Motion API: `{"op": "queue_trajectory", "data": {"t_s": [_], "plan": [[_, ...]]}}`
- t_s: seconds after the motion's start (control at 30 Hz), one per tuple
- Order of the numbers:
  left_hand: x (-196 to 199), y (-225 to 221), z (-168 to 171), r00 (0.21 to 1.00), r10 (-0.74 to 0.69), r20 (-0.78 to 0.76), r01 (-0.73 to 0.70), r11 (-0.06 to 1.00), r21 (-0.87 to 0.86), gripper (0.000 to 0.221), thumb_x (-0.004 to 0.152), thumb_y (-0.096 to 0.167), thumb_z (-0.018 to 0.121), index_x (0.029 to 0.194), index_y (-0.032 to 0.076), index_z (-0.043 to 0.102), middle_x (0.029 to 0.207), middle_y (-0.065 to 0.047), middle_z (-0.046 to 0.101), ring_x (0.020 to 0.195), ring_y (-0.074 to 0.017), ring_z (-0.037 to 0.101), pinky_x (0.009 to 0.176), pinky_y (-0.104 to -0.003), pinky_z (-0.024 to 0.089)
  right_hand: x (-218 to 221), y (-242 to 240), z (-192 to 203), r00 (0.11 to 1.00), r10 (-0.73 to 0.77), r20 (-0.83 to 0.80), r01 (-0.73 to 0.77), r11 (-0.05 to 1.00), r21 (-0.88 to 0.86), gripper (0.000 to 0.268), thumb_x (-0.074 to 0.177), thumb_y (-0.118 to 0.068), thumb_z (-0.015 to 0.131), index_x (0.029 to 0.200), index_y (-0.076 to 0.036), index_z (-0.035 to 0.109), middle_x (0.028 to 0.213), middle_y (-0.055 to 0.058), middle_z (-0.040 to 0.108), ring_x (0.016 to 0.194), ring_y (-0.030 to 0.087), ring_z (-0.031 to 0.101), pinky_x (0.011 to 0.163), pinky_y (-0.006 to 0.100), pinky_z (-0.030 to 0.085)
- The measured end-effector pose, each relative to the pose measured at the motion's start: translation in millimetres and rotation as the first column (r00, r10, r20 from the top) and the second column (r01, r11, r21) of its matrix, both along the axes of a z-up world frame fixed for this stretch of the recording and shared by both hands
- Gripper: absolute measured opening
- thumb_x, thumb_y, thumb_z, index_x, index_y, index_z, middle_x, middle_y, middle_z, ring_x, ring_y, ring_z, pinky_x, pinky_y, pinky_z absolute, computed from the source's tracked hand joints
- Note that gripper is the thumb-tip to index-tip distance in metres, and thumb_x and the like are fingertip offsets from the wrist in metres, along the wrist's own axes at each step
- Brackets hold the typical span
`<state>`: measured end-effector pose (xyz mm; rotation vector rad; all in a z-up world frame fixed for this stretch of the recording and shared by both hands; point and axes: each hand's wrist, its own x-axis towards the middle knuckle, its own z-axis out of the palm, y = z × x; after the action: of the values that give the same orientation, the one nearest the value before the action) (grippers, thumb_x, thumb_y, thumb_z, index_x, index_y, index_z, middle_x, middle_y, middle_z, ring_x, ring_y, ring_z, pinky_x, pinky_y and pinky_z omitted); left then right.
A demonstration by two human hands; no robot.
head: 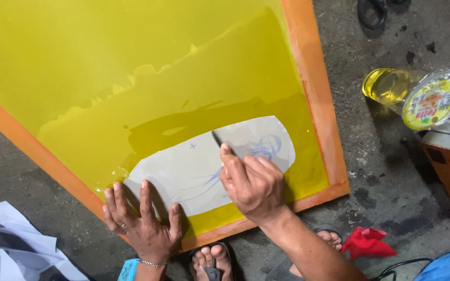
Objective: Applying a paper stencil to a screen printing frame using oil and smoothing tools
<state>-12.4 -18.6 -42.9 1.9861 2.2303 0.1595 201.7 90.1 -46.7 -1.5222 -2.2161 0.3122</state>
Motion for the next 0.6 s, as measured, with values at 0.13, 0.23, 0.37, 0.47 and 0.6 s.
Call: {"op": "queue_trajectory", "data": {"t_s": [0.13, 0.23, 0.37, 0.47, 0.6], "plan": [[1, 1, -2, 1.0, 0.009, 0.002, -0.009, 1.0, -0.005, 0.071, 0.101, 0.057, 0.047, 0.148, 0.005, 0.056, 0.162, -0.031, 0.033, 0.155, -0.0469, 0.024, 0.126, -0.057, 0.014, 10, 7, -2, 1.0, 0.001, 0.003, -0.001, 1.0, -0.008, 0.027, 0.088, 0.01, 0.071, 0.113, 0.002, 0.072, 0.063, -0.001, 0.055, 0.052, 0.014, 0.047, 0.048, 0.03, 0.039], [1, 1, -2, 1.0, 0.005, -0.004, -0.005, 1.0, -0.013, 0.071, 0.101, 0.056, 0.046, 0.149, 0.005, 0.056, 0.163, -0.031, 0.032, 0.155, -0.046, 0.023, 0.126, -0.058, 0.014, 16, 11, -2, 0.999, -0.029, -0.017, 0.029, 0.999, -0.026, 0.016, 0.092, 0.009, 0.074, 0.107, 0.003, 0.071, 0.061, -0.001, 0.056, 0.047, 0.01, 0.045, 0.042, 0.029, 0.037], [0, -1, -3, 1.0, 0.009, 0.0, -0.009, 1.0, -0.005, 0.071, 0.101, 0.058, 0.046, 0.15, 0.007, 0.054, 0.163, -0.031, 0.032, 0.155, -0.0469, 0.024, 0.127, -0.057, 0.014, 23, 15, -1, 0.996, -0.077, -0.053, 0.076, 0.997, -0.021, 0.011, 0.097, 0.001, 0.065, 0.106, 0.003, 0.071, 0.08, 0.01, 0.071, 0.059, 0.022, 0.062, 0.053, 0.035, 0.046], [0, 0, -4, 1.0, 0.013, 0.003, -0.013, 1.0, -0.012, 0.071, 0.101, 0.058, 0.046, 0.15, 0.007, 0.055, 0.163, -0.031, 0.032, 0.155, -0.0467, 0.023, 0.127, -0.057, 0.014, 31, 18, 1, 0.995, -0.089, -0.051, 0.088, 0.996, -0.025, 0.01, 0.099, -0.003, 0.062, 0.104, 0.002, 0.07, 0.091, 0.013, 0.077, 0.063, 0.024, 0.067, 0.056, 0.036, 0.05], [0, 0, -3, 1.0, 0.009, 0.003, -0.009, 1.0, -0.003, 0.072, 0.101, 0.058, 0.046, 0.149, 0.006, 0.056, 0.162, -0.032, 0.033, 0.155, -0.0477, 0.025, 0.127, -0.057, 0.014, 39, 24, 5, 0.994, -0.094, -0.05, 0.094, 0.995, -0.019, 0.008, 0.102, -0.003, 0.062, 0.1, 0.003, 0.067, 0.097, 0.018, 0.079, 0.069, 0.025, 0.074, 0.058, 0.035, 0.054]]}}
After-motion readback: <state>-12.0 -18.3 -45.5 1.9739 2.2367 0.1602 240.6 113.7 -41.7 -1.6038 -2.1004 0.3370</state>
